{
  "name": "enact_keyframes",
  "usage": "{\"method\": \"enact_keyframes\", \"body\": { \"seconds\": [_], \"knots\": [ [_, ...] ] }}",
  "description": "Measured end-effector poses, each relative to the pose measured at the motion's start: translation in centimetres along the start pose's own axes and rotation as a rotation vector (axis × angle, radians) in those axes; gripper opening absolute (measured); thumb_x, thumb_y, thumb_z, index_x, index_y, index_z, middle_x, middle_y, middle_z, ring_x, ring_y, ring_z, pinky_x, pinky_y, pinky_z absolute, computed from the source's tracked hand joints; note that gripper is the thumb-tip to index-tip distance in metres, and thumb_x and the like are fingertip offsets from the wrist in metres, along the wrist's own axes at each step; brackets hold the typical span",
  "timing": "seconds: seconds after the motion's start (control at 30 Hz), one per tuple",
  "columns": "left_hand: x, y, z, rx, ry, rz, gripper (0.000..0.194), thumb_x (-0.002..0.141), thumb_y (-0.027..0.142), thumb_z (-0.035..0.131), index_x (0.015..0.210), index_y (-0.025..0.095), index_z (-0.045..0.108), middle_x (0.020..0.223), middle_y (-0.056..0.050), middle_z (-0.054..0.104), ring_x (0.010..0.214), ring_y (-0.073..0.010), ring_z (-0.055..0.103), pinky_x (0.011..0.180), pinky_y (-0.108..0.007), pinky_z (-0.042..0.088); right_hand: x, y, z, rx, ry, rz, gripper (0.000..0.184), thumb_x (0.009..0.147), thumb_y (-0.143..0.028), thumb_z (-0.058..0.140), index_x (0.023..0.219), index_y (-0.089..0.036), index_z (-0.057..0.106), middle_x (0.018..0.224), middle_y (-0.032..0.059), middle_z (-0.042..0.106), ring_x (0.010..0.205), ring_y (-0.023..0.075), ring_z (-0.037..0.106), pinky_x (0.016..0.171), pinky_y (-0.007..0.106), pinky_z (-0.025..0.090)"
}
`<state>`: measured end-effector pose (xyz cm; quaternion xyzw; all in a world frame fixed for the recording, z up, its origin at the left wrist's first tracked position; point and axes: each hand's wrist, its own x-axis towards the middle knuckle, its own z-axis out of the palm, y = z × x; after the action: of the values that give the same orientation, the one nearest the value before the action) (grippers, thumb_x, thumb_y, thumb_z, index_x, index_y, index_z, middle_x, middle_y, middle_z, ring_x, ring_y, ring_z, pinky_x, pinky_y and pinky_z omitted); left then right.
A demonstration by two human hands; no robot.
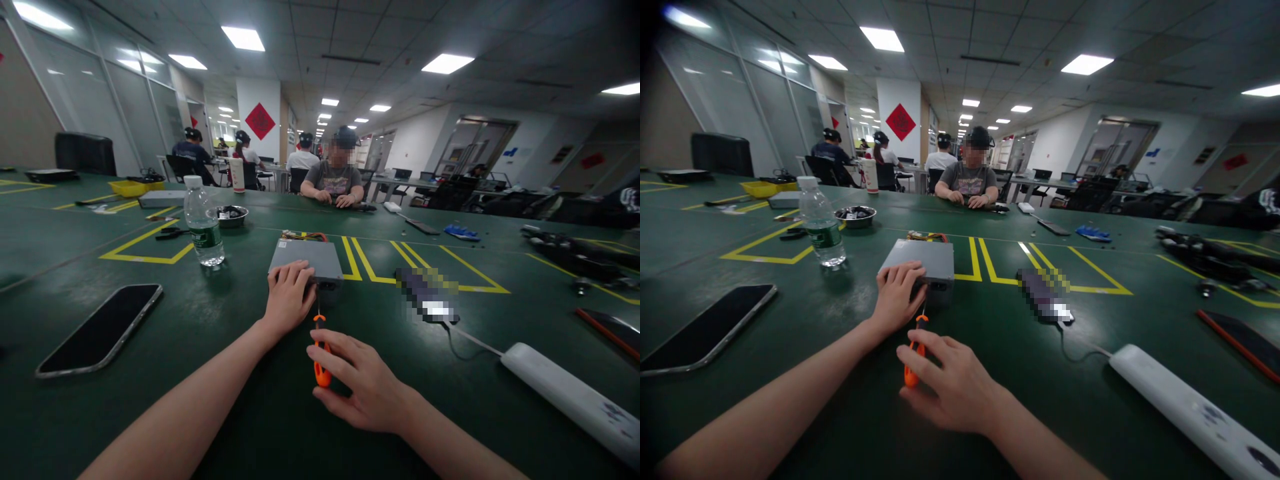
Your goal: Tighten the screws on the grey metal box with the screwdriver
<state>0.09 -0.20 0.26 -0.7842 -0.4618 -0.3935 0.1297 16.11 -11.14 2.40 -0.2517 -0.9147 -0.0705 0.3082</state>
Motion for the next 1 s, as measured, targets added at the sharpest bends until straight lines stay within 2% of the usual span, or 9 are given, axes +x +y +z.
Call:
{"method": "enact_keyframes", "body": {
  "seconds": [0.13,0.37,0.53,0.73,1.0],
  "knots": [
    [0.01,-0.06,0.02,-0.002,-0.004,0.002,0.024,0.083,0.027,0.047,0.106,0.023,0.051,0.12,-0.006,0.055,0.114,-0.0233,0.044,0.093,-0.043,0.026,0.03,0.06,-0.01,-0.028,-0.033,-0.003,0.031,0.088,-0.031,0.042,0.114,-0.015,0.049,0.115,0.016,0.053,0.1,0.0218,0.056,0.076,0.033,0.05],
    [0.03,0.06,-0.11,-0.003,-0.008,0.005,0.024,0.083,0.026,0.046,0.107,0.023,0.051,0.12,-0.006,0.055,0.115,-0.0227,0.043,0.093,-0.042,0.026,-0.04,0.18,0.2,0.036,0.027,0.041,0.033,0.086,-0.041,0.046,0.106,-0.014,0.046,0.111,0.0152,0.056,0.099,0.0208,0.058,0.079,0.034,0.051],
    [0.01,0.02,-0.03,0.003,-0.015,0.0,0.024,0.083,0.026,0.046,0.107,0.023,0.051,0.12,-0.006,0.055,0.114,-0.023,0.043,0.094,-0.043,0.025,0.05,0.14,0.06,-0.017,-0.024,-0.009,0.032,0.088,-0.031,0.043,0.115,-0.015,0.046,0.114,0.0174,0.053,0.101,0.0224,0.057,0.074,0.034,0.051],
    [-0.01,0.0,-0.02,-0.006,-0.007,0.011,0.024,0.083,0.026,0.046,0.107,0.023,0.051,0.119,-0.007,0.055,0.114,-0.0234,0.044,0.093,-0.043,0.025,-0.12,0.27,0.19,0.032,0.027,0.028,0.033,0.086,-0.036,0.048,0.11,-0.015,0.047,0.117,0.0175,0.051,0.102,0.0222,0.056,0.077,0.035,0.051],
    [0.0,0.04,-0.11,-0.003,-0.01,0.004,0.024,0.083,0.027,0.047,0.106,0.023,0.051,0.12,-0.006,0.055,0.114,-0.0229,0.044,0.093,-0.043,0.026,-0.23,0.21,0.41,-0.064,0.038,-0.017,0.02,0.085,-0.025,0.048,0.103,-0.016,0.05,0.111,0.0173,0.055,0.091,0.0202,0.06,0.073,0.033,0.051]
  ]
}}
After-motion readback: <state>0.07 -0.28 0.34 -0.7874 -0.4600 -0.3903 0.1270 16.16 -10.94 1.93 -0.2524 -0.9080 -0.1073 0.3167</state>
